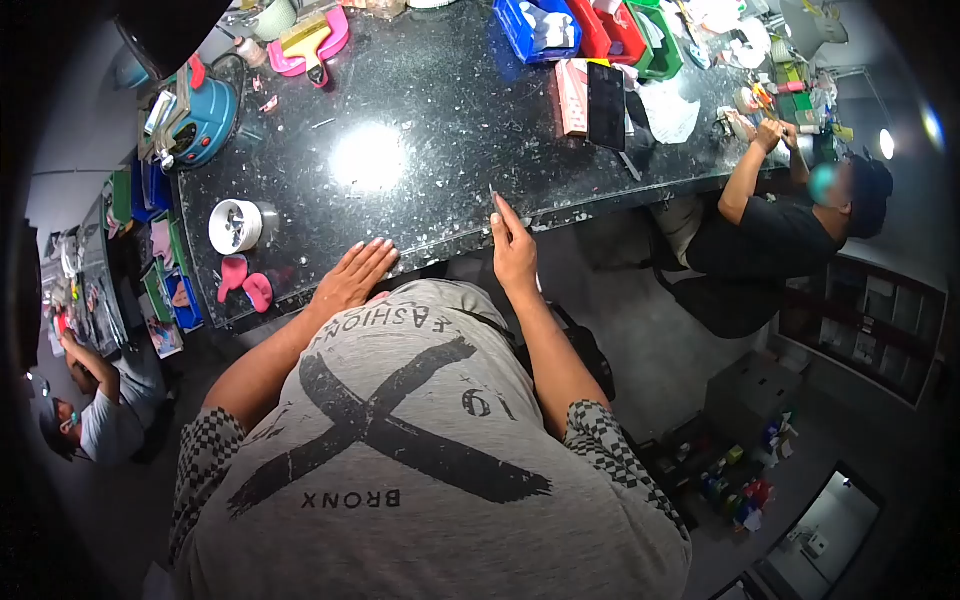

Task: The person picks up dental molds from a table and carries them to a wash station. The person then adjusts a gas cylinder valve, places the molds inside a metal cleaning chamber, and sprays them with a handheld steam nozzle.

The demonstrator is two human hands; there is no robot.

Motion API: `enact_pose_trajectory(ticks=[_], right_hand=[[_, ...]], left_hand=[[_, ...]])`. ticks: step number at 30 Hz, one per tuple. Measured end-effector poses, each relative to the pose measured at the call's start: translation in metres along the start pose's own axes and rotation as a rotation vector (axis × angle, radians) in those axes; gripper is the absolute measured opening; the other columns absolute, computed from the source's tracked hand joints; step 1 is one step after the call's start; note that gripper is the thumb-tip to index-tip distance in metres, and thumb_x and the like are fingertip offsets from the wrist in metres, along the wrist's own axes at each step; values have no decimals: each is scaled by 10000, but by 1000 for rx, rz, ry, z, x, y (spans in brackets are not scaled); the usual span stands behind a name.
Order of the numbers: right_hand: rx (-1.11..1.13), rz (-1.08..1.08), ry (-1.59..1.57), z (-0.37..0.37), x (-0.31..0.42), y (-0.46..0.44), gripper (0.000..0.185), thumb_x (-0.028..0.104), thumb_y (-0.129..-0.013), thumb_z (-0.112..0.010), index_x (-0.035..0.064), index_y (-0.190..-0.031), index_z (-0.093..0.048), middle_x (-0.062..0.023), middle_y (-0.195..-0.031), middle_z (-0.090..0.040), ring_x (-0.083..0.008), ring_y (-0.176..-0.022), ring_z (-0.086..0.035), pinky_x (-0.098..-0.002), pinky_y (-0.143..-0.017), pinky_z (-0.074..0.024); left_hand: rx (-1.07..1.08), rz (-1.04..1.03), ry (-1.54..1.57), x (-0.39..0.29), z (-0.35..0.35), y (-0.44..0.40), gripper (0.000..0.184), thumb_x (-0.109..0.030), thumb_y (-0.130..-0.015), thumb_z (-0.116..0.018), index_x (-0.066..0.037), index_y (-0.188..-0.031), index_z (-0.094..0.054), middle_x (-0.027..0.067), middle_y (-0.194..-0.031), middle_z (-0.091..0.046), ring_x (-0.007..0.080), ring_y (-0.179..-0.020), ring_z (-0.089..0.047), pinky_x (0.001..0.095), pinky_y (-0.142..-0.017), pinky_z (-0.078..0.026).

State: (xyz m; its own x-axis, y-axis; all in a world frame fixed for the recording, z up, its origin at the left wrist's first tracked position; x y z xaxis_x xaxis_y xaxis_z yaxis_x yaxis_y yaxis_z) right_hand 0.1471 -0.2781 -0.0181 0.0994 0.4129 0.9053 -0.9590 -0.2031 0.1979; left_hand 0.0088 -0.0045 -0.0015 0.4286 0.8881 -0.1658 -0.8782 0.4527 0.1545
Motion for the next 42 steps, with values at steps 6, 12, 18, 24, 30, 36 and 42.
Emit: enact_pose_trajectory(ticks=[6,12,18,24,30,36,42], right_hand=[[100,-39,-102,-1,15,6,430,136,-1004,-443,119,-1433,-420,-127,-1187,-631,-128,-818,-580,-273,-772,-475],[-16,152,-36,-4,44,-13,484,197,-963,-549,94,-1420,-432,-153,-1159,-630,-151,-896,-599,-294,-831,-476],[51,110,-108,5,33,-24,255,115,-906,-630,38,-1147,-661,-6,-795,-592,-58,-659,-475,-224,-596,-395],[122,265,-166,-19,91,-11,383,76,-942,-541,67,-1325,-545,-52,-898,-584,-115,-701,-530,-247,-643,-445],[125,304,-258,-51,120,-21,239,35,-961,-497,47,-1199,-471,-59,-820,-622,-84,-661,-573,-239,-549,-454],[253,157,-367,-52,111,-17,218,47,-958,-518,41,-1175,-505,-50,-787,-629,-46,-590,-530,-198,-526,-424],[347,78,-373,-56,107,-9,210,62,-951,-537,42,-1160,-543,-48,-817,-646,-48,-627,-565,-197,-551,-447]], left_hand=[[-77,40,104,12,28,-45,804,-600,-916,-408,-60,-1491,-248,110,-1540,-276,252,-1437,-222,424,-1186,-128],[-71,-6,46,33,39,-59,911,-685,-877,-394,-42,-1497,-210,148,-1540,-258,271,-1439,-212,461,-1183,-109],[-415,548,185,59,20,-76,742,-472,-970,-431,-12,-1496,-182,198,-1549,-202,326,-1452,-141,461,-1178,-97],[-730,601,1335,18,61,-105,694,-449,-993,-413,-24,-1499,-199,161,-1572,-156,297,-1445,-169,424,-1139,-229],[-421,592,2259,-5,87,-118,717,-632,-933,-413,-15,-1286,-512,84,-1107,-631,159,-926,-618,344,-844,-508],[-565,610,1888,4,93,-101,359,-244,-897,-679,-4,-1161,-638,76,-1111,-659,131,-999,-616,301,-917,-469],[-679,605,1938,13,80,-95,277,-238,-879,-693,0,-1021,-701,51,-933,-700,132,-913,-635,270,-865,-485]])
Point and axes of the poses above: each hand's wrist, its own y-axis away from the middle knuckle, its own z-axis out of the back of the hand, x = y × z, the point moved 1 cm from there along -y, towards the middle knuckle
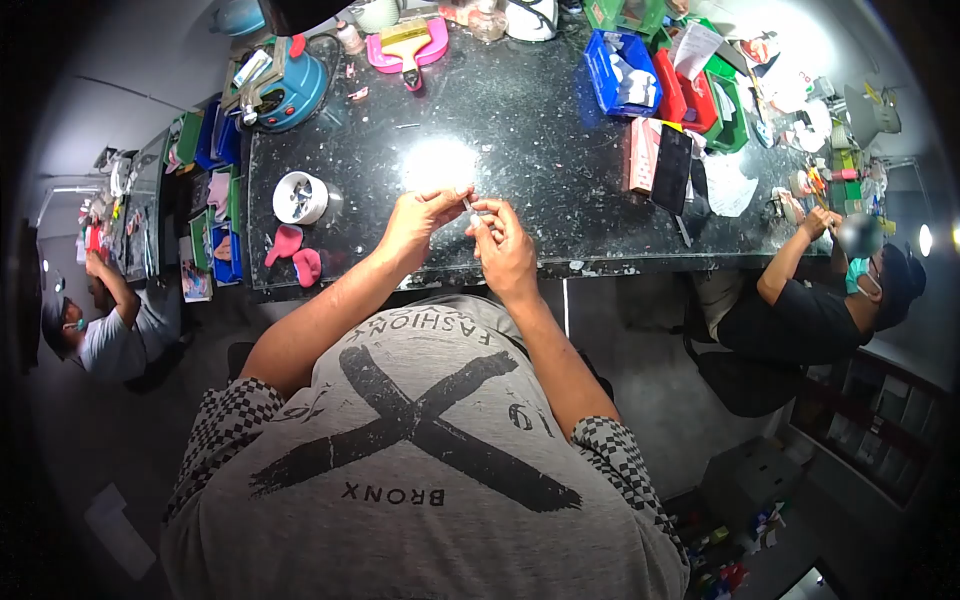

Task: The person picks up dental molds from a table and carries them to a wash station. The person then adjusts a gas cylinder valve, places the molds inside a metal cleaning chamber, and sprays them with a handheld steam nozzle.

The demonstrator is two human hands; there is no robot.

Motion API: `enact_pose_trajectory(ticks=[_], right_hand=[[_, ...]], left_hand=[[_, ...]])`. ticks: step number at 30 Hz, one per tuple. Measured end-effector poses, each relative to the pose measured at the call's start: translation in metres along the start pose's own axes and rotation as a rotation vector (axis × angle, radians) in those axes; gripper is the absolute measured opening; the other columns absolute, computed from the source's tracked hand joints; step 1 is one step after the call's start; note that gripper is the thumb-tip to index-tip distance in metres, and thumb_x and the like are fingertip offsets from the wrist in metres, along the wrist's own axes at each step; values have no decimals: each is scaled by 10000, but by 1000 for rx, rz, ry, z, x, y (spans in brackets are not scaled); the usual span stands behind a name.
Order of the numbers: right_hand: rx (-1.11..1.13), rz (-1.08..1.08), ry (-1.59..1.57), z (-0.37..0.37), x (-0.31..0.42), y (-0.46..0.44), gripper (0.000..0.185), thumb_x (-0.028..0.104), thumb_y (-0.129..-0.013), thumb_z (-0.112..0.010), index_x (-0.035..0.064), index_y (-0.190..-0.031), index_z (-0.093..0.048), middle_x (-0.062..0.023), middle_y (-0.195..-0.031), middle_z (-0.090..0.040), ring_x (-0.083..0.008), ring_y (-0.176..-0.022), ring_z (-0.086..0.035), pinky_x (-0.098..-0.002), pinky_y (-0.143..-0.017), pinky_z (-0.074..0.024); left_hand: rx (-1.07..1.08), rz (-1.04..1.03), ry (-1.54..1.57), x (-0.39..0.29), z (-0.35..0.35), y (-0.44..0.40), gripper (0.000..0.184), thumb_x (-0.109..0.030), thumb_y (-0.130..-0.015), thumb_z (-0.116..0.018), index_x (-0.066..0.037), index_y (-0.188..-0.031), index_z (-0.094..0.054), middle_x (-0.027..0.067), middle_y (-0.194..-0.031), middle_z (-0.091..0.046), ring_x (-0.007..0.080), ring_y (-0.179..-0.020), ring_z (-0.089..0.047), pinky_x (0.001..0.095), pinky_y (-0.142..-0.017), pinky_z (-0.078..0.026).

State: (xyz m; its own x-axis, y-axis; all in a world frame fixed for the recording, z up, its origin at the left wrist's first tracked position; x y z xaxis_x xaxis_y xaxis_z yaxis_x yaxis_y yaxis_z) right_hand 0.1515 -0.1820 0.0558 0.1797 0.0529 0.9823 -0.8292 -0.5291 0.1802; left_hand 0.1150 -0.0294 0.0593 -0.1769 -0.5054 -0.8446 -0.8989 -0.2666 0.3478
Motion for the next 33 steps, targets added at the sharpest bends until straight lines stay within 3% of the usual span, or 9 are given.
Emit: enact_pose_trajectory(ticks=[6,11,15,20,22,24,26,28,33], right_hand=[[-147,53,495,28,-3,-4,234,126,-915,-594,91,-1146,-599,-123,-858,-693,-195,-802,-682,-326,-675,-525],[-214,326,1017,55,-28,-34,294,19,-857,-572,83,-1141,-613,-119,-1168,-548,-301,-996,-597,-400,-829,-486],[-74,289,1014,53,-36,-54,369,7,-834,-581,82,-1196,-587,-144,-1238,-500,-321,-1071,-554,-408,-901,-459],[96,471,884,-14,-15,-71,475,17,-786,-602,71,-1255,-552,-199,-1230,-519,-367,-1164,-488,-430,-1017,-385],[377,466,731,-66,-3,-67,454,23,-793,-587,77,-1243,-563,-203,-1218,-538,-369,-1148,-505,-424,-1000,-406],[655,528,640,-121,6,-52,439,26,-805,-567,99,-1239,-572,-191,-1217,-552,-362,-1132,-522,-416,-968,-434],[723,847,709,-174,9,-37,431,39,-822,-550,127,-1243,-579,-170,-1194,-572,-337,-1087,-556,-395,-927,-461],[672,1093,782,-208,2,-29,426,49,-835,-540,141,-1248,-582,-160,-1169,-585,-322,-1053,-577,-382,-904,-473],[860,951,1103,-233,-32,-41,289,107,-863,-512,154,-1113,-650,-93,-1099,-609,-265,-991,-607,-370,-876,-483]], left_hand=[[-258,76,22,-5,29,4,284,-275,-937,-601,-18,-1013,-693,89,-1049,-702,171,-998,-644,287,-923,-459],[-48,-55,-385,-8,55,35,395,-215,-984,-520,58,-1271,-532,202,-1174,-635,208,-1100,-609,323,-915,-496],[285,168,-516,-21,72,121,490,-221,-979,-541,-46,-1420,-418,126,-1469,-410,204,-1333,-403,331,-1075,-352],[116,607,-16,3,127,227,558,-371,-926,-613,-43,-1363,-495,116,-1410,-488,224,-1293,-453,333,-1049,-378],[-18,542,-726,14,155,246,543,-387,-930,-600,-25,-1328,-527,141,-1363,-534,233,-1280,-474,342,-1069,-354],[-377,340,-869,-5,173,238,545,-334,-873,-674,-10,-1293,-548,154,-1338,-551,257,-1257,-505,349,-1057,-374],[-710,-203,-1234,-16,214,210,493,-170,-843,-678,-54,-1301,-535,154,-1263,-581,316,-1192,-539,381,-1022,-408],[-769,-500,-1538,-55,220,190,491,-92,-810,-664,-82,-1287,-548,163,-1153,-606,326,-1117,-560,388,-991,-427],[-579,-454,-1650,-42,292,145,429,-112,-791,-667,-111,-1212,-584,100,-1087,-611,299,-1046,-555,410,-932,-442]])
Point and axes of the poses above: each hand's wrist, its own y-axis away from the middle knuckle, its own z-axis out of the back of the hand, x = y × z, the point moved 1 cm from there along -y, towards the middle knuckle
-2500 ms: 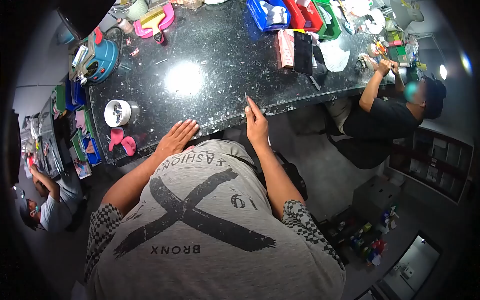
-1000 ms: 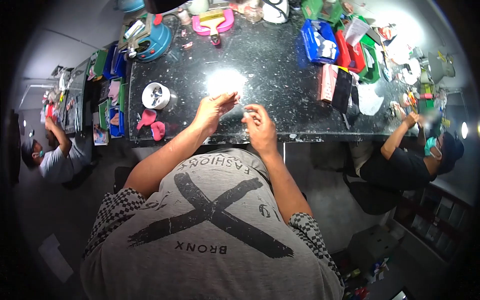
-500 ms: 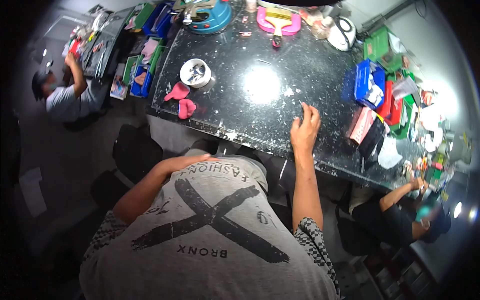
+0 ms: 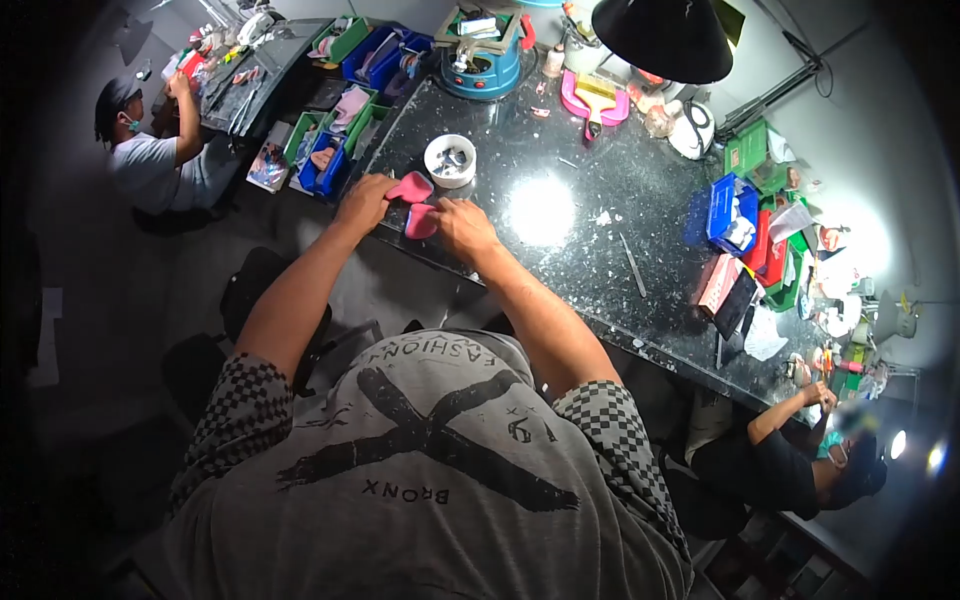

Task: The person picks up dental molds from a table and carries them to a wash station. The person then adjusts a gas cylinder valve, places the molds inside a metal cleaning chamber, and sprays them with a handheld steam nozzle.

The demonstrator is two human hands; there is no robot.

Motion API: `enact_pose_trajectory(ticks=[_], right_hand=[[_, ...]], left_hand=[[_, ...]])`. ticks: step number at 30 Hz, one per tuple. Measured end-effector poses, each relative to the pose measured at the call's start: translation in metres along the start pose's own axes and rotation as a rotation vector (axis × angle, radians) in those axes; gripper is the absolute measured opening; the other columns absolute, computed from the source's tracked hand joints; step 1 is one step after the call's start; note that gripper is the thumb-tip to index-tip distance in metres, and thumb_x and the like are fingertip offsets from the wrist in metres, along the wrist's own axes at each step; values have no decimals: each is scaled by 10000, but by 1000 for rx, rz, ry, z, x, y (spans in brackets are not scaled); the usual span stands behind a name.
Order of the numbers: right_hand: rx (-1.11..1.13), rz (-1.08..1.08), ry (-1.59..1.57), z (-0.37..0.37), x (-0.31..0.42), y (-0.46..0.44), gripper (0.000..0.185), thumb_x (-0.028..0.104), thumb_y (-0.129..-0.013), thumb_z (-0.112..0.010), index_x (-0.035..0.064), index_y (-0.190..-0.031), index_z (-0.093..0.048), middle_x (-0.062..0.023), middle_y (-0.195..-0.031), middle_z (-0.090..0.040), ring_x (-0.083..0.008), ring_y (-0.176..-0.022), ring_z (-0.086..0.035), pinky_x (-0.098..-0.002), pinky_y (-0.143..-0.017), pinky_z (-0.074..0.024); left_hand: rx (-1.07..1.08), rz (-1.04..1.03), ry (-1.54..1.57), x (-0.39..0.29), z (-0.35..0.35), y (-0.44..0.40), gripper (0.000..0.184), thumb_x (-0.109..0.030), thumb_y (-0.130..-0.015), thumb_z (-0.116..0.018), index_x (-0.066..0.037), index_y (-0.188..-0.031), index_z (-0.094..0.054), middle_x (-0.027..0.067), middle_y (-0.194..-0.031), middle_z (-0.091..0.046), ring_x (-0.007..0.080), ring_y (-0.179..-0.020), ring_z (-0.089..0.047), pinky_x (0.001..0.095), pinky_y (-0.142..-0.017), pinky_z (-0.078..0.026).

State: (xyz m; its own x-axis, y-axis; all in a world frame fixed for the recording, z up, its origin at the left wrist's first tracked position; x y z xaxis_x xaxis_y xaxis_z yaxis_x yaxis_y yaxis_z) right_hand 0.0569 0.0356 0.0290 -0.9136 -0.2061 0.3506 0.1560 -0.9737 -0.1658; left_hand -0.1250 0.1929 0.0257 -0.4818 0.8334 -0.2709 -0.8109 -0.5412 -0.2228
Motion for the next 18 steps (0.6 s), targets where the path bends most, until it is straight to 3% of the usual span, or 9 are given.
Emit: enact_pose_trajectory(ticks=[2,8,10,11,12,14,16,17,18], right_hand=[[-41,-42,18,1,4,13,235,104,-855,-521,144,-1037,-664,-77,-1040,-637,-267,-951,-629,-383,-838,-502],[-274,-450,-329,-2,22,44,196,147,-912,-568,81,-1059,-678,-93,-914,-683,-269,-831,-664,-358,-730,-524],[-377,-765,-950,-11,25,51,247,213,-947,-586,9,-1057,-671,-69,-894,-683,-186,-807,-652,-304,-724,-512],[-452,-722,-1116,-16,27,55,273,246,-954,-595,-10,-1019,-661,-36,-844,-663,-115,-772,-617,-263,-701,-491],[-448,-737,-1099,-13,34,61,273,246,-954,-595,-10,-1019,-661,-36,-844,-663,-115,-772,-617,-263,-701,-491],[-502,-742,-1514,1,54,67,230,254,-944,-610,35,-994,-660,-16,-840,-654,-101,-745,-607,-244,-680,-473],[-496,-764,-1579,20,75,69,200,257,-939,-615,65,-988,-648,-1,-838,-646,-86,-728,-586,-230,-680,-456],[-472,-737,-1652,28,84,67,207,257,-939,-614,64,-1007,-645,2,-842,-643,-88,-730,-582,-233,-693,-456],[-438,-710,-1731,32,90,65,214,257,-939,-614,63,-1026,-641,5,-846,-640,-91,-731,-579,-235,-706,-457]], left_hand=[[120,35,-16,9,-8,3,405,-105,-786,-672,-105,-1185,-601,88,-1075,-620,290,-1056,-552,412,-929,-440],[-202,-146,74,-17,9,8,372,-113,-754,-695,-135,-1118,-618,18,-1090,-594,251,-1040,-540,412,-898,-442],[-210,-222,83,-10,1,3,343,-131,-789,-674,-133,-1130,-637,50,-1064,-623,257,-1070,-548,384,-914,-455],[-164,-195,125,-5,-4,3,342,-125,-789,-672,-132,-1130,-644,60,-1066,-625,258,-1067,-552,383,-916,-456],[-115,-164,166,-5,-7,4,342,-120,-788,-670,-131,-1130,-652,69,-1068,-628,258,-1065,-555,382,-918,-457],[-125,-142,292,-9,-3,7,275,-134,-824,-662,-127,-1099,-670,83,-1078,-634,254,-1062,-578,381,-921,-461],[-294,126,585,-14,2,18,213,-161,-891,-628,-72,-1084,-650,100,-1130,-638,260,-1072,-599,381,-926,-467],[-283,336,1099,-5,-19,24,269,-252,-954,-561,-21,-1074,-626,140,-1176,-633,269,-1116,-599,375,-953,-467],[-287,355,1090,-8,-9,35,269,-252,-954,-561,-21,-1074,-626,140,-1176,-633,269,-1116,-599,375,-953,-467]])
Point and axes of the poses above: each hand's wrist, its own y-axis away from the middle knuckle, its own z-axis out of the back of the hand, x = y × z, the point moved 1 cm from there along -y, towards the middle knuckle
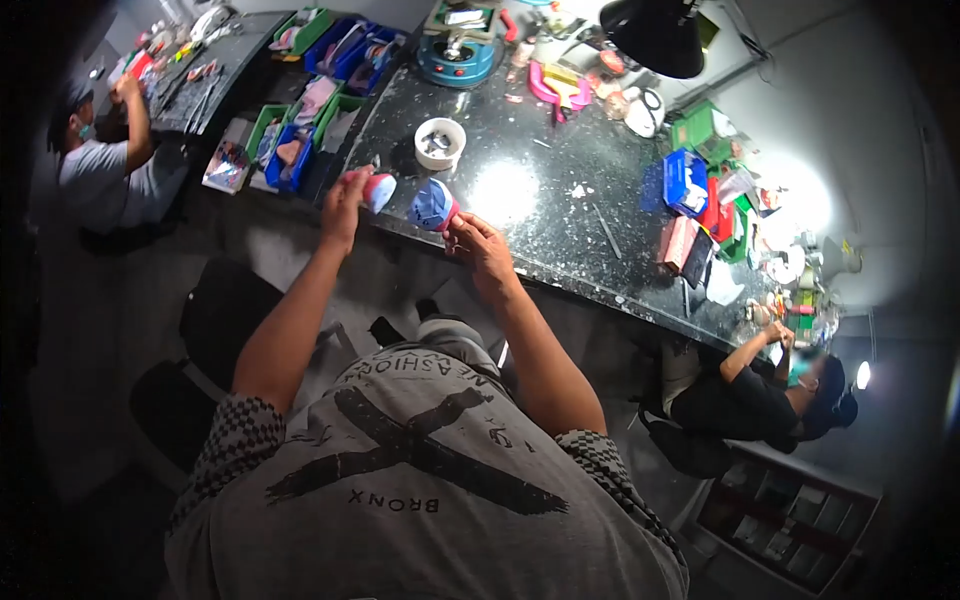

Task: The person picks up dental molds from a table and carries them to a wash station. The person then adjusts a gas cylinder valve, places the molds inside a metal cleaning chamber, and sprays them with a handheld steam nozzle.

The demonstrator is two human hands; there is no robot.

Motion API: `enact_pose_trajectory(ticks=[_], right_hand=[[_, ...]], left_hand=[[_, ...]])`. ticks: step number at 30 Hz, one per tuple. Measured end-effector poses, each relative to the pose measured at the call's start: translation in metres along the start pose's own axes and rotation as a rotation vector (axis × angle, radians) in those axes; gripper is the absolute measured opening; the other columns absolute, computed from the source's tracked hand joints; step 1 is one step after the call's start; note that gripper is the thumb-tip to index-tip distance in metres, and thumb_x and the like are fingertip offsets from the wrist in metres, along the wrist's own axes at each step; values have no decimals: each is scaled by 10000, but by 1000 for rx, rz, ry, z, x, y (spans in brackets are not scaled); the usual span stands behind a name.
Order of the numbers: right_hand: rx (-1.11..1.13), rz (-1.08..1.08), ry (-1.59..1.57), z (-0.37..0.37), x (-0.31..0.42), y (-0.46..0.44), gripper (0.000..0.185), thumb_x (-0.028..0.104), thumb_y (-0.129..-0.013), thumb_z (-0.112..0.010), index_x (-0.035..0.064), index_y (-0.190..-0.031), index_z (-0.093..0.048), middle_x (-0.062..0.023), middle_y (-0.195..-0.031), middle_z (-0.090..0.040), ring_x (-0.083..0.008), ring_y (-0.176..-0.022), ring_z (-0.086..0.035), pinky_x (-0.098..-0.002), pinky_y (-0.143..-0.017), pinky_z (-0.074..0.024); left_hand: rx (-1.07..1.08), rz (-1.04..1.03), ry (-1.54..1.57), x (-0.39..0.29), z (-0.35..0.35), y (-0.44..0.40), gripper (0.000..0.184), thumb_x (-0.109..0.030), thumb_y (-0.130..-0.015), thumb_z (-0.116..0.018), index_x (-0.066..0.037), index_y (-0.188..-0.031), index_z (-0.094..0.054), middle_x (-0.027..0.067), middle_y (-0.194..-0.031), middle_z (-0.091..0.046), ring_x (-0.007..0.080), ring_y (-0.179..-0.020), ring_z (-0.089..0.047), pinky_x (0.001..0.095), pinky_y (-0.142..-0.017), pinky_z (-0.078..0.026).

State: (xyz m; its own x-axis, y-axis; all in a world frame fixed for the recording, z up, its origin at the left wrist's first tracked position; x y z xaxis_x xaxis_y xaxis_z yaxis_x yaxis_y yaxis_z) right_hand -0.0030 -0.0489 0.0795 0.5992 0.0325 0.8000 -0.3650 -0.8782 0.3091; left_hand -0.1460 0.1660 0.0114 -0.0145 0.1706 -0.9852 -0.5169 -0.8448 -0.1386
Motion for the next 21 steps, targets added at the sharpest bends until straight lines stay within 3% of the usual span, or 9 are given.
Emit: enact_pose_trajectory(ticks=[2,4,5,8,10,13,16,18,21], right_hand=[[91,-81,-18,-11,-2,-3,224,244,-945,-603,55,-1061,-627,0,-865,-635,-91,-749,-572,-237,-729,-453],[243,-103,-42,-33,-13,-13,226,226,-956,-583,42,-1082,-618,-5,-880,-631,-89,-775,-571,-236,-735,-450],[299,-161,-47,-43,-22,-21,221,205,-965,-565,31,-1092,-614,-9,-883,-628,-91,-798,-568,-239,-734,-449],[522,-331,-47,-93,-55,-36,219,199,-970,-555,31,-1095,-617,-7,-876,-626,-93,-801,-564,-240,-736,-446],[678,-387,43,-136,-72,-34,214,211,-973,-550,31,-1048,-638,-8,-870,-629,-89,-801,-559,-240,-744,-441],[927,-507,139,-200,-93,-15,228,200,-975,-549,13,-1071,-636,-11,-878,-628,-93,-813,-563,-244,-759,-451],[1150,-484,336,-262,-109,24,253,192,-975,-551,-4,-1118,-625,-20,-891,-626,-102,-823,-571,-251,-769,-463],[1310,-352,502,-302,-126,57,279,190,-973,-558,-11,-1158,-613,-31,-897,-626,-110,-829,-578,-257,-775,-474],[1416,-538,463,-345,-186,109,261,218,-972,-559,-4,-1094,-621,-28,-858,-609,-108,-792,-563,-259,-745,-470]], left_hand=[[-53,369,842,-40,19,43,334,-318,-977,-493,-9,-1032,-608,197,-1190,-618,317,-1155,-578,410,-997,-461],[-75,468,1231,-68,40,86,348,-355,-975,-464,-35,-961,-601,222,-1179,-615,369,-1169,-559,485,-1021,-446],[-203,494,1338,-79,50,104,349,-365,-969,-466,-40,-920,-584,236,-1182,-606,398,-1171,-549,542,-1025,-430],[-418,469,1260,-101,92,164,391,-411,-967,-464,-44,-965,-600,198,-1109,-631,360,-1089,-592,509,-974,-472],[-557,394,1189,-132,116,198,466,-451,-970,-456,-22,-1079,-601,166,-1061,-643,310,-1050,-604,491,-950,-484],[-729,243,1127,-149,151,264,546,-493,-978,-411,-8,-1165,-579,153,-1089,-637,284,-1079,-593,475,-949,-477],[-918,113,947,-177,168,327,630,-545,-982,-343,-3,-1228,-552,149,-1150,-618,260,-1112,-577,456,-965,-459],[-1031,56,788,-180,181,368,678,-574,-985,-286,-4,-1258,-533,152,-1210,-593,250,-1140,-561,442,-984,-441],[-1230,-19,840,-186,193,433,691,-567,-993,-257,7,-1304,-481,164,-1249,-576,268,-1180,-550,448,-1017,-425]])
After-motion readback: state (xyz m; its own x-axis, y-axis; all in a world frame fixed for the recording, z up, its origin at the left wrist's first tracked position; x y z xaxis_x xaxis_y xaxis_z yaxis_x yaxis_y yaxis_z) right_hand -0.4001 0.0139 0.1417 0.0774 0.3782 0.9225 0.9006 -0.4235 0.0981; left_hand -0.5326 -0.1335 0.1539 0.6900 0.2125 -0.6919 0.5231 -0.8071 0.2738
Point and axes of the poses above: each hand's wrist, its own y-axis away from the middle knuckle, its own z-axis out of the back of the hand, x = y × z, the point moved 1 cm from there along -y, towards the middle knuckle
